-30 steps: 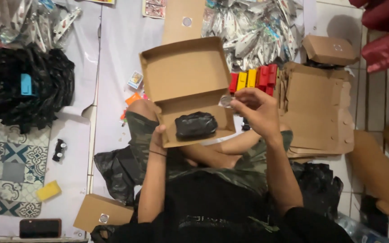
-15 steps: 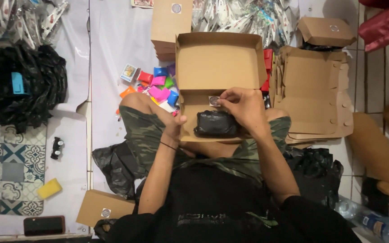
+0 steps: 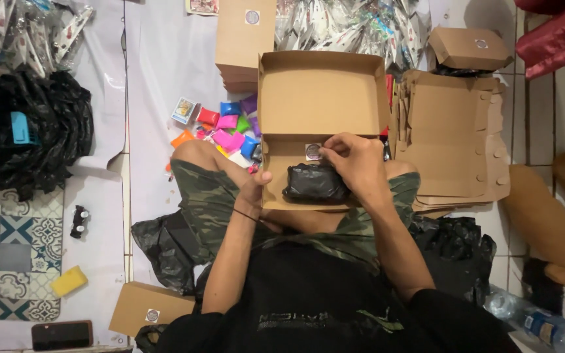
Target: Assembling a small toy bus from components and packaging it into a labeled cardboard box.
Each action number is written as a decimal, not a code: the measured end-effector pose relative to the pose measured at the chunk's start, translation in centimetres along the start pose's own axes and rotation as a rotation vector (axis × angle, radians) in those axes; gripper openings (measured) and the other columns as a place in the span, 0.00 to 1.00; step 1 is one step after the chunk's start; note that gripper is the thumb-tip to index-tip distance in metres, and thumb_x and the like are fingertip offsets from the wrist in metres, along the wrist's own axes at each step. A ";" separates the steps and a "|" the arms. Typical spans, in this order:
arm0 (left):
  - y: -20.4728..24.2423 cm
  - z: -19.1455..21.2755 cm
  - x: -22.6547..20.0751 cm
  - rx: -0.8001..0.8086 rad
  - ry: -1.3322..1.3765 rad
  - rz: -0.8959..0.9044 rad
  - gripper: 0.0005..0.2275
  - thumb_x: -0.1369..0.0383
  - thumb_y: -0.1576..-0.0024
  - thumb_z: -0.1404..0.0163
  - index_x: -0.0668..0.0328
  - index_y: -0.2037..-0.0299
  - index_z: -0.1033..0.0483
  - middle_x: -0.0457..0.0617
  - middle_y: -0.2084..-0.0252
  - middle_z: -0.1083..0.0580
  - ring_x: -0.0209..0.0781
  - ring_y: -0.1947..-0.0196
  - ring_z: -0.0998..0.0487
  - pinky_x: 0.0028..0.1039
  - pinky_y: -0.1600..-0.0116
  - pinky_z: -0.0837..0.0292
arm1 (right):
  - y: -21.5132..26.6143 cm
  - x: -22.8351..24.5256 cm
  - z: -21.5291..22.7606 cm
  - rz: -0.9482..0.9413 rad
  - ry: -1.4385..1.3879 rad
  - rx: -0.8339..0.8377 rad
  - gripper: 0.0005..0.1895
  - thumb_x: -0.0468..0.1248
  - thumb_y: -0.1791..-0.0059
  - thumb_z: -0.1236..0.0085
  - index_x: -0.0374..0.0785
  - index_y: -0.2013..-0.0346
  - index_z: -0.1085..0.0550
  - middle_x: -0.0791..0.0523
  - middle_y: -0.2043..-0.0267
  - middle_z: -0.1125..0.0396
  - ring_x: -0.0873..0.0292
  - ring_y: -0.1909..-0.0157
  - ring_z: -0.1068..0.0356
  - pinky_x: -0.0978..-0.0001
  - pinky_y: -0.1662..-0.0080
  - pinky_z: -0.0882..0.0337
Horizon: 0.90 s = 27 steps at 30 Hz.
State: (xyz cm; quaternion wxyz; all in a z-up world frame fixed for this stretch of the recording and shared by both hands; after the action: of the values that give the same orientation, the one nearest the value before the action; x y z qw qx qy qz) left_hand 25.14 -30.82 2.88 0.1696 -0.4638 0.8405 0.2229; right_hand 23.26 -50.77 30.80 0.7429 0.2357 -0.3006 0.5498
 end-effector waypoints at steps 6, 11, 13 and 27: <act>-1.2 1.5 1.0 0.080 0.028 0.064 0.40 0.67 0.55 0.42 0.58 0.28 0.46 0.55 0.35 0.36 0.56 0.38 0.34 0.48 0.34 0.42 | 2.2 3.1 6.3 0.182 -0.201 -0.291 0.04 0.34 0.51 0.27 0.41 0.66 0.17 0.54 0.75 0.25 0.58 0.76 0.25 0.68 0.67 0.25; -2.7 2.7 2.1 0.167 0.058 0.147 0.36 0.65 0.51 0.44 0.62 0.31 0.43 0.60 0.39 0.32 0.57 0.44 0.29 0.52 0.38 0.36 | 2.2 -4.9 11.1 0.072 -0.421 -0.683 0.12 0.40 0.38 0.45 0.37 0.63 0.26 0.57 0.78 0.39 0.62 0.74 0.36 0.72 0.66 0.33; -3.5 3.1 2.4 0.191 0.063 0.164 0.35 0.64 0.50 0.45 0.62 0.31 0.43 0.61 0.40 0.32 0.58 0.45 0.28 0.53 0.39 0.35 | 0.8 -5.9 10.6 -0.026 -0.544 -0.596 0.16 0.48 0.39 0.52 0.38 0.59 0.28 0.59 0.72 0.38 0.64 0.70 0.34 0.74 0.64 0.33; -7.9 2.3 2.7 0.360 0.104 0.241 0.30 0.50 0.40 0.50 0.68 0.36 0.35 0.66 0.44 0.26 0.58 0.49 0.20 0.52 0.44 0.25 | -3.6 -10.4 6.9 -0.095 -0.971 -0.101 0.26 0.39 0.44 0.41 0.30 0.34 0.34 0.50 0.43 0.34 0.54 0.43 0.28 0.59 0.44 0.24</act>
State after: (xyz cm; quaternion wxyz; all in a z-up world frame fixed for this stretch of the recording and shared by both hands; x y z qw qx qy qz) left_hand 30.67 -35.19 -2.06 0.1782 -0.3333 0.9236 0.0637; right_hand 23.13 -63.51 28.22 0.5516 0.4421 -0.6275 0.3264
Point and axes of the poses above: each hand's wrist, its own y-axis away from the middle knuckle, its own z-axis out of the back of the hand, x = y × z, the point moved 10 cm from there along -y, towards the middle knuckle
